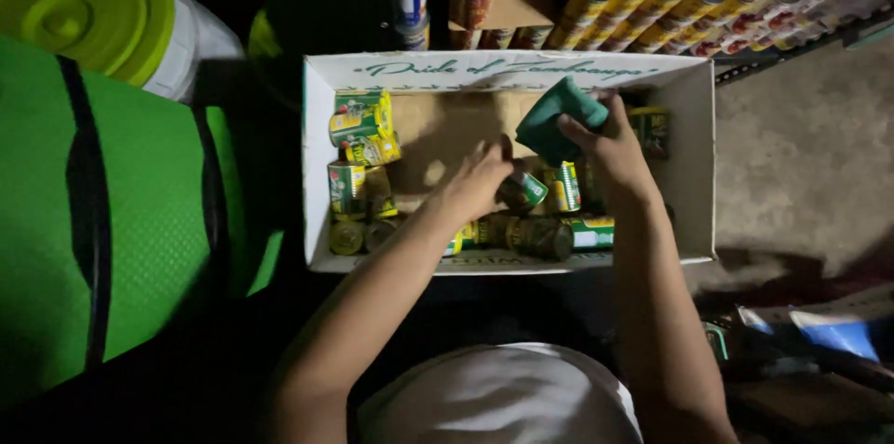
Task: Cleaning canned products with a cloth and organizing them in a storage box and on shelves.
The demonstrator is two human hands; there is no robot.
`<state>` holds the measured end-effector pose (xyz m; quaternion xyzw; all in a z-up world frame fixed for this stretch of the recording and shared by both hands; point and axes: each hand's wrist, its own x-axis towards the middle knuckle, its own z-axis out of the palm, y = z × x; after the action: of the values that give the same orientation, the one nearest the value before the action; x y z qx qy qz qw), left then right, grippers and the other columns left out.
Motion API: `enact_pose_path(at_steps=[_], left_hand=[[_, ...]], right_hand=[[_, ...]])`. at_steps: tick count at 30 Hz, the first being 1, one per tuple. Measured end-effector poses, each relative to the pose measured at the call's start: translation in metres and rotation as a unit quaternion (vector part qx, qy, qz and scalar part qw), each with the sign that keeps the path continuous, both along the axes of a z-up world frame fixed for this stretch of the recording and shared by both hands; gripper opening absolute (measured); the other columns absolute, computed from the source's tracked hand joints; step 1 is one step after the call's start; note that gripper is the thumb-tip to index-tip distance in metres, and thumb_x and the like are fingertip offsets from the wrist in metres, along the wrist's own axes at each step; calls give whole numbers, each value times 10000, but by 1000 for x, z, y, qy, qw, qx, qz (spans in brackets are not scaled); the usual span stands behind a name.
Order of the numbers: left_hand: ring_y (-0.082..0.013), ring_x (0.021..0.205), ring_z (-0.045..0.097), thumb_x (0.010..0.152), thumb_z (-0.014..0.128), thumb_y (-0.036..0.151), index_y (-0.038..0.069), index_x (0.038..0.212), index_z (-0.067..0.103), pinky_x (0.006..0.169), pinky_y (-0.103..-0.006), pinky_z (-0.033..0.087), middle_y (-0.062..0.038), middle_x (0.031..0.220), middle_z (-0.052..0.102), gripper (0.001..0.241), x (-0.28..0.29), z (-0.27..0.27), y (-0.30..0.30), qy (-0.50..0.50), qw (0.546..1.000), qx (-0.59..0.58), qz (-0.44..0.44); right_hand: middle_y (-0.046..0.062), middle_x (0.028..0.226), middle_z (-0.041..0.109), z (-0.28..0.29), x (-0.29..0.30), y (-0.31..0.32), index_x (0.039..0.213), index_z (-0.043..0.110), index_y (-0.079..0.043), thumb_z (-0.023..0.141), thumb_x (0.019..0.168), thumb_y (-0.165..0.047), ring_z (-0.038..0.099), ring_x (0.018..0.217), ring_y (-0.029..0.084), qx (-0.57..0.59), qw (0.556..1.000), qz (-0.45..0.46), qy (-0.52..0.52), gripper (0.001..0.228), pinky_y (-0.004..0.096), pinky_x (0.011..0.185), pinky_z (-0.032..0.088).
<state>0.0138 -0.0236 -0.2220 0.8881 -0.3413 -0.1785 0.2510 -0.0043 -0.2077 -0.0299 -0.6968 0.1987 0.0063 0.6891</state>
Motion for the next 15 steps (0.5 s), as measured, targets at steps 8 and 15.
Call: enact_pose_path(at_steps=[8, 15], left_hand=[[-385, 1325, 533, 720, 883, 286, 159, 1339, 569, 1035, -604, 480, -143, 1350, 594, 705, 0, 90, 19, 34, 996, 85, -3], [-414, 1030, 646, 954, 642, 526, -85, 1231, 510, 805, -474, 624, -347, 1137, 553, 683, 11, 138, 34, 337, 847, -292, 289]], right_hand=[[53, 1098, 713, -33, -10, -19, 1231, 672, -138, 792, 962, -340, 702, 1042, 195, 54, 974, -216, -30, 358, 413, 931, 596], [-4, 1050, 676, -18, -22, -2, 1155, 688, -146, 713, 1019, -426, 579, 1021, 123, -82, 965, -211, -133, 312, 368, 1003, 498]])
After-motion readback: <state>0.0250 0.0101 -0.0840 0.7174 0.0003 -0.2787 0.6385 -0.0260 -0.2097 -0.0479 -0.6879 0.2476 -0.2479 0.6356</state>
